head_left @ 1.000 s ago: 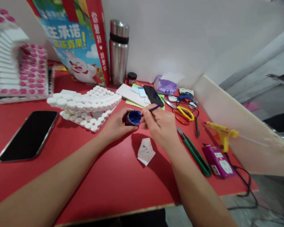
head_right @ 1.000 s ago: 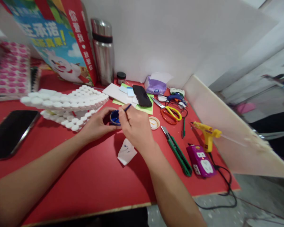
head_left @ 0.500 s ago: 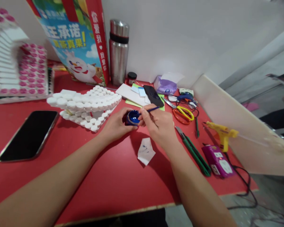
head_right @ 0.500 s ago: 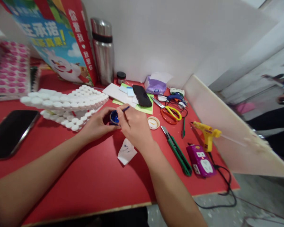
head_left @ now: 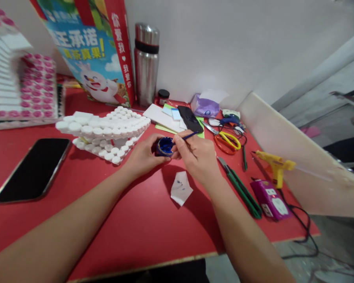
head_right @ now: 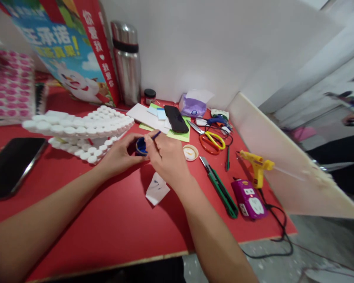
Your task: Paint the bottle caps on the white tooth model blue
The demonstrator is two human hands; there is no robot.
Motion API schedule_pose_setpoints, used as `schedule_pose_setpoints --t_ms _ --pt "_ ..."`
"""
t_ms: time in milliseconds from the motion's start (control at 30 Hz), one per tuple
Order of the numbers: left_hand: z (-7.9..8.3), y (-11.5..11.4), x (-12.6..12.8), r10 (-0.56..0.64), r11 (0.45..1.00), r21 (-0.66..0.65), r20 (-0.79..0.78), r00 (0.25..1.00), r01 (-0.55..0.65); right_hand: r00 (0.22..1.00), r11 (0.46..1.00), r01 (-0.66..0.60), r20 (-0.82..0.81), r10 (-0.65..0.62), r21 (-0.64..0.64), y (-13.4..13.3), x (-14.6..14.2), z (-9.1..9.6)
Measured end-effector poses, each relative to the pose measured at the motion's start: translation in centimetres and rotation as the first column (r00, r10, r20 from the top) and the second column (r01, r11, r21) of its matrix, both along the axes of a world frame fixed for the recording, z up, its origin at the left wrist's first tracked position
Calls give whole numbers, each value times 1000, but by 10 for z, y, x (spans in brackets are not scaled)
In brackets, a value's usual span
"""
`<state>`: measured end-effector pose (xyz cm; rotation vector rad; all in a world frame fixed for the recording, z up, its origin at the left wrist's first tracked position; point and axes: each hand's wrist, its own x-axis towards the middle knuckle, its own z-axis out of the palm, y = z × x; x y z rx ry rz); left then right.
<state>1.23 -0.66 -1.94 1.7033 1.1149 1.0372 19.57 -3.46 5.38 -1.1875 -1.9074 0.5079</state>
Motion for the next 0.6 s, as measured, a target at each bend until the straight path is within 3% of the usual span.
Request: schedule_pose_setpoints --t_ms 200,433,600 --pt "4 -1 0 5 1000 -10 -43 999 -6 987 986 147 60 -151 78 2 8 6" --pt "2 -1 1 -3 1000 -14 -2 1000 3 999 1000 18 -42 -19 -23 2 6 1" --pt "5 -2 0 3 1000 -6 -40 999 -4 986 984 165 13 -166 67 1 12 6"
